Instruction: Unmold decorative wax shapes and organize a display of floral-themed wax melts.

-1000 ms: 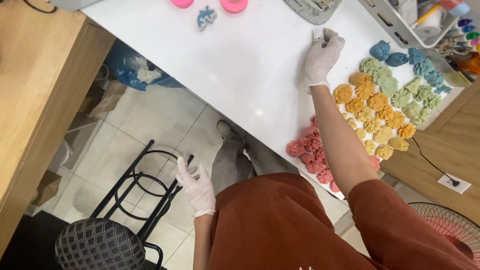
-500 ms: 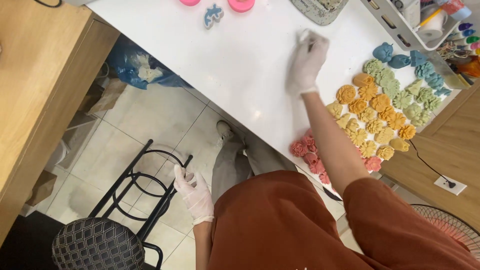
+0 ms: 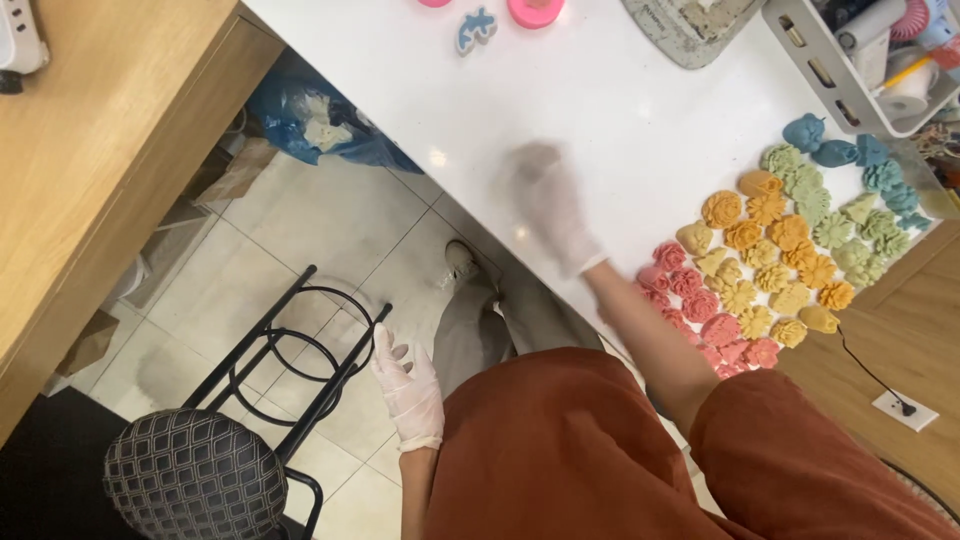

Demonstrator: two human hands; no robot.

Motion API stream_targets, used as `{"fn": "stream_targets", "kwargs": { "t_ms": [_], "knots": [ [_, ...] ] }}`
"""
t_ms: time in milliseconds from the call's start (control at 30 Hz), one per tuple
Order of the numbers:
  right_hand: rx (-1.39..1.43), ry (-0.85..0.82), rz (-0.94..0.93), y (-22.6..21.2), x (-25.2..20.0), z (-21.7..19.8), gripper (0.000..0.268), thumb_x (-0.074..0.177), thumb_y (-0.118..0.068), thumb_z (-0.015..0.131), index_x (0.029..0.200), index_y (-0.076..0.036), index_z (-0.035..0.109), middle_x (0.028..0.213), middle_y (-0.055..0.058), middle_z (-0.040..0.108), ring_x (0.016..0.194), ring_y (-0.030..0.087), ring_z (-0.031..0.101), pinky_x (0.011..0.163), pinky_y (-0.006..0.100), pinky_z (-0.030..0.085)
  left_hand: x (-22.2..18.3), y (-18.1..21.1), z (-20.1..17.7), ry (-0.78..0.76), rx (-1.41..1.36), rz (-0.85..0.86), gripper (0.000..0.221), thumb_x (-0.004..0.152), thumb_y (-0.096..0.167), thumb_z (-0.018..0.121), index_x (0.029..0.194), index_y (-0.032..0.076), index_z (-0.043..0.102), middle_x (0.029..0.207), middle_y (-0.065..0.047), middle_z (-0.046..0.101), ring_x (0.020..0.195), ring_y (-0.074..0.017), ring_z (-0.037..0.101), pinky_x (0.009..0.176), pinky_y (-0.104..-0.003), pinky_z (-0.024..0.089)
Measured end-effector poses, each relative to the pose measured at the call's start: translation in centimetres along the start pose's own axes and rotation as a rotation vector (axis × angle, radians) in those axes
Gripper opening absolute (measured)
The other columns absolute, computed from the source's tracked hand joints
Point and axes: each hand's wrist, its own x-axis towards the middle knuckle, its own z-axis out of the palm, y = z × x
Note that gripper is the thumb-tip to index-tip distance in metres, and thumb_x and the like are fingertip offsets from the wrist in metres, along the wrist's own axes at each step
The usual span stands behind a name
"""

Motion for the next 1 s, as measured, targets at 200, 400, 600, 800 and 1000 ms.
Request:
{"fn": "stream_targets", "kwargs": {
  "t_ms": [200, 400, 600, 800, 1000],
  "knots": [
    [0.123, 0.826, 0.272, 7.5, 7.5, -8.8, 0.016, 0.100, -0.003, 0.051, 0.112, -0.004, 0.063, 0.120, 0.009, 0.054, 0.118, 0.022, 0.056, 0.114, 0.035, 0.044, -1.0, -1.8, -0.9, 0.019, 0.092, -0.075, 0.063, 0.098, 0.016, 0.059, 0.156, 0.006, 0.035, 0.140, -0.016, 0.049, 0.111, -0.0246, 0.058, 0.092, -0.037, 0.051],
    [-0.291, 0.269, -0.236, 4.0, 5.4, 9.5, 0.026, 0.095, -0.001, 0.060, 0.119, -0.008, 0.068, 0.120, 0.017, 0.060, 0.117, 0.031, 0.055, 0.103, 0.042, 0.046, -1.3, -0.2, -0.3, 0.008, 0.055, -0.098, 0.064, 0.098, 0.016, 0.060, 0.156, 0.007, 0.034, 0.142, -0.017, 0.047, 0.114, -0.0264, 0.058, 0.095, -0.039, 0.050],
    [-0.151, 0.214, -0.200, 2.2, 6.3, 11.7, 0.035, 0.099, -0.001, 0.057, 0.129, -0.014, 0.067, 0.126, 0.013, 0.056, 0.119, 0.026, 0.058, 0.106, 0.037, 0.052, -2.4, -0.4, -1.3, 0.024, 0.045, -0.038, 0.066, 0.096, 0.016, 0.062, 0.155, 0.007, 0.035, 0.141, -0.017, 0.047, 0.117, -0.0262, 0.058, 0.097, -0.039, 0.049],
    [-0.179, 0.426, -0.121, 1.5, 10.5, 13.9, 0.037, 0.102, -0.002, 0.051, 0.137, -0.002, 0.060, 0.124, 0.019, 0.055, 0.114, 0.032, 0.057, 0.104, 0.039, 0.048, -3.5, -2.8, -2.2, 0.069, 0.005, -0.207, 0.059, 0.097, 0.018, 0.061, 0.151, 0.008, 0.039, 0.138, -0.015, 0.047, 0.114, -0.0248, 0.058, 0.094, -0.038, 0.051],
    [-0.077, -0.525, -0.163, -1.1, -0.5, 17.8, 0.027, 0.092, -0.012, 0.063, 0.118, -0.009, 0.068, 0.120, 0.015, 0.064, 0.114, 0.029, 0.063, 0.104, 0.037, 0.048, -2.7, -3.4, -1.4, 0.016, 0.036, -0.102, 0.058, 0.098, 0.017, 0.061, 0.151, 0.006, 0.041, 0.137, -0.015, 0.049, 0.114, -0.0253, 0.058, 0.097, -0.038, 0.049]
  ]
}}
